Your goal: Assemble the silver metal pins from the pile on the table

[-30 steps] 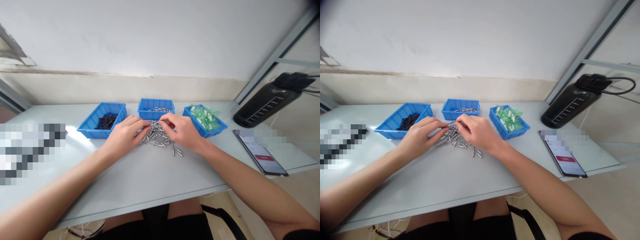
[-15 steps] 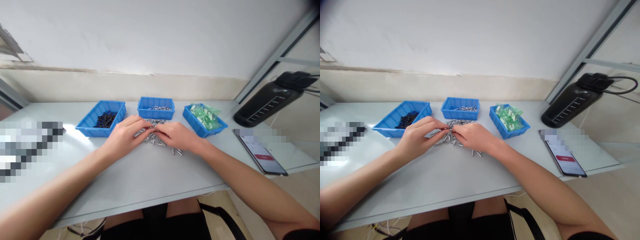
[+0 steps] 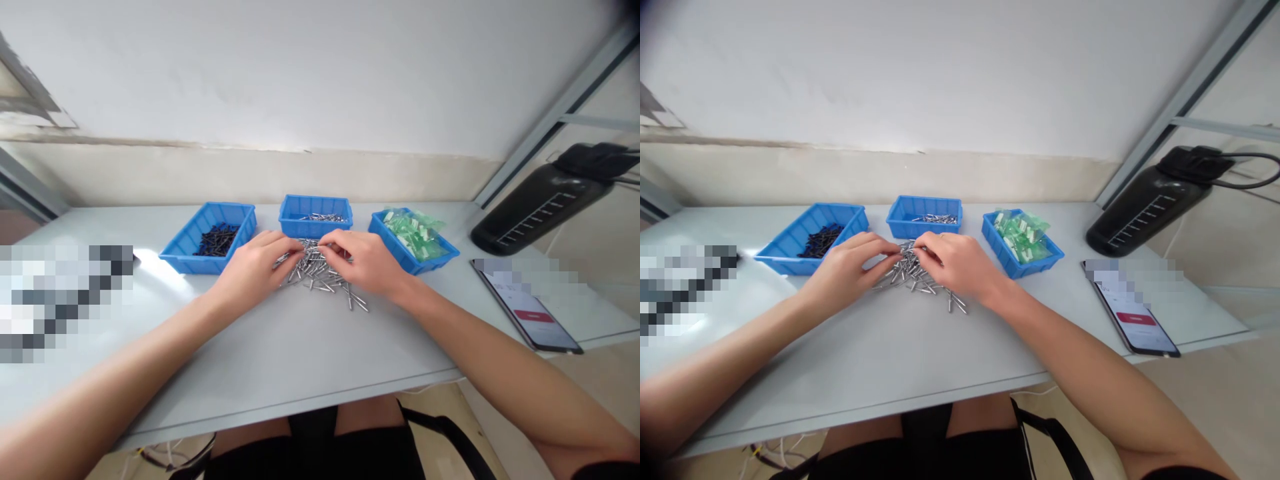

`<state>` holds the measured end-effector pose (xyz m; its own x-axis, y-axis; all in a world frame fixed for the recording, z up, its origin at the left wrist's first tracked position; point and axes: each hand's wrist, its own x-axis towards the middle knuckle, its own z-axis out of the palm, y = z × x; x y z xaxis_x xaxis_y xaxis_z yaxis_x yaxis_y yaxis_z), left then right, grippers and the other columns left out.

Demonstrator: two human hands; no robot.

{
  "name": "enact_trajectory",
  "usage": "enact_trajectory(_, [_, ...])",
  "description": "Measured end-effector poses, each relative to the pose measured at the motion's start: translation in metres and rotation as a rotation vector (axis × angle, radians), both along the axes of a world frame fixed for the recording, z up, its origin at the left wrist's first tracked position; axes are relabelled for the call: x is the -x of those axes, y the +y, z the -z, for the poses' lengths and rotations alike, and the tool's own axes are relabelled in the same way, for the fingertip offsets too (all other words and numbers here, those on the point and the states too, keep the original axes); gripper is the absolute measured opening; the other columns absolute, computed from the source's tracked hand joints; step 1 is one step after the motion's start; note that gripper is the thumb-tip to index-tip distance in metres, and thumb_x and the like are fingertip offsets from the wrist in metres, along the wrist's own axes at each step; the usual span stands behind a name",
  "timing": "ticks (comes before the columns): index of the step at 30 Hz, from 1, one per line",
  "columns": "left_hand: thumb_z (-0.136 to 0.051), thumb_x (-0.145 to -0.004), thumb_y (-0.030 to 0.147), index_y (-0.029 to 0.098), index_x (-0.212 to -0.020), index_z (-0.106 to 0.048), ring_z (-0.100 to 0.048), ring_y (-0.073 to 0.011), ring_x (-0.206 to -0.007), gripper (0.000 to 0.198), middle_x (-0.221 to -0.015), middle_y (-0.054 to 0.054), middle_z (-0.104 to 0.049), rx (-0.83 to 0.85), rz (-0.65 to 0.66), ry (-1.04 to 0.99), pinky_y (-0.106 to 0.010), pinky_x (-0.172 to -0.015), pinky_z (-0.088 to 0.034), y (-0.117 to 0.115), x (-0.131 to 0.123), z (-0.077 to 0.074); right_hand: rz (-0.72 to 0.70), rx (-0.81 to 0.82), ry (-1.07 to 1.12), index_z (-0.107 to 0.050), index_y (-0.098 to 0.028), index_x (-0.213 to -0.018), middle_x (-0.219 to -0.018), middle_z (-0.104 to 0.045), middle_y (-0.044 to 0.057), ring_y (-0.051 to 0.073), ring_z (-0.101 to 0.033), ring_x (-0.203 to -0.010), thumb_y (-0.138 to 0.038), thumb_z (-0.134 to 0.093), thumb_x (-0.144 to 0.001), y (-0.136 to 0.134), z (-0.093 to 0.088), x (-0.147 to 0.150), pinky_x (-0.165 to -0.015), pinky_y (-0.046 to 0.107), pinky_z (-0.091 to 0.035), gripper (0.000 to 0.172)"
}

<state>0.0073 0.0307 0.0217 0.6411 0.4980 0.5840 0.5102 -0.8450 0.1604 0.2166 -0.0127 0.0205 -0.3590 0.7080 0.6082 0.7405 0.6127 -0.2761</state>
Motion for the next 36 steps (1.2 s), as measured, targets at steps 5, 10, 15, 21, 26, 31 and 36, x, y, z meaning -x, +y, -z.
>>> enact_trajectory(5, [-0.048, -0.090, 0.028, 0.017, -0.091, -0.064, -0.060, -0.0163, -0.080, 0.020, -0.087, -0.005, -0.065, 0.048, 0.068, 0.045, -0.028, -0.071, -0.048, -0.002, -0.001, 0.001, -0.175, -0.111, -0.016, -0.061, -0.016, -0.092, -0.073, -0.063, 0.001, 0.010, -0.054, -0.065, -0.023, -0.046, -0.091, -0.005, -0.002, 0.004, -0.063, 0.022, -0.040, 0.016])
enact_trajectory(10, [-0.048, -0.090, 0.029, 0.017, -0.089, -0.064, -0.060, -0.0155, -0.080, 0.020, -0.085, -0.005, -0.065, 0.090, 0.144, 0.059, -0.027, -0.071, -0.048, -0.005, -0.003, -0.002, -0.208, -0.205, -0.006, -0.061, -0.017, -0.089, -0.067, -0.062, -0.001, 0.010, -0.054, -0.062, -0.021, -0.046, -0.090, -0.006, -0.003, 0.005, -0.061, 0.022, -0.041, 0.015])
enact_trajectory(15, [-0.051, -0.090, 0.029, 0.017, -0.089, -0.065, -0.060, -0.0148, -0.077, 0.018, -0.085, -0.005, -0.065, 0.082, 0.116, 0.001, -0.026, -0.069, -0.048, -0.004, -0.002, -0.002, -0.157, -0.214, 0.018, -0.060, -0.020, -0.089, -0.068, -0.062, -0.002, 0.010, -0.055, -0.063, -0.023, -0.046, -0.090, -0.007, -0.002, 0.004, -0.062, 0.022, -0.042, 0.015])
enact_trajectory(21, [-0.053, -0.089, 0.028, 0.017, -0.086, -0.064, -0.059, -0.0135, -0.077, 0.016, -0.081, -0.003, -0.064, 0.084, 0.086, -0.085, -0.025, -0.071, -0.047, -0.006, 0.000, -0.004, -0.077, -0.191, 0.074, -0.058, -0.020, -0.090, -0.073, -0.063, -0.001, 0.010, -0.056, -0.063, -0.025, -0.047, -0.089, -0.006, -0.002, 0.003, -0.063, 0.022, -0.043, 0.013])
enact_trajectory(26, [-0.055, -0.088, 0.029, 0.018, -0.080, -0.063, -0.056, -0.0117, -0.068, 0.016, -0.075, -0.001, -0.063, 0.092, 0.015, -0.159, -0.025, -0.065, -0.046, -0.008, -0.001, -0.010, -0.007, -0.089, 0.090, -0.057, -0.019, -0.089, -0.068, -0.060, -0.002, 0.009, -0.053, -0.059, -0.026, -0.044, -0.090, -0.004, -0.003, 0.002, -0.060, 0.022, -0.040, 0.014])
enact_trajectory(31, [-0.055, -0.088, 0.028, 0.018, -0.082, -0.063, -0.056, -0.0117, -0.068, 0.014, -0.076, -0.001, -0.063, 0.088, 0.003, -0.198, -0.025, -0.064, -0.046, -0.010, -0.003, -0.013, 0.006, 0.045, -0.048, -0.058, -0.019, -0.090, -0.073, -0.063, 0.000, 0.011, -0.053, -0.062, -0.027, -0.042, -0.092, -0.001, 0.000, 0.002, -0.059, 0.024, -0.035, 0.018])
enact_trajectory(36, [-0.054, -0.088, 0.025, 0.017, -0.088, -0.063, -0.057, -0.0114, -0.070, 0.012, -0.080, -0.002, -0.063, 0.125, -0.001, -0.166, -0.023, -0.064, -0.046, -0.008, -0.003, -0.010, -0.027, 0.136, -0.069, -0.057, -0.019, -0.095, -0.081, -0.063, 0.001, 0.014, -0.056, -0.072, -0.029, -0.044, -0.092, 0.002, 0.001, 0.002, -0.063, 0.025, -0.037, 0.016])
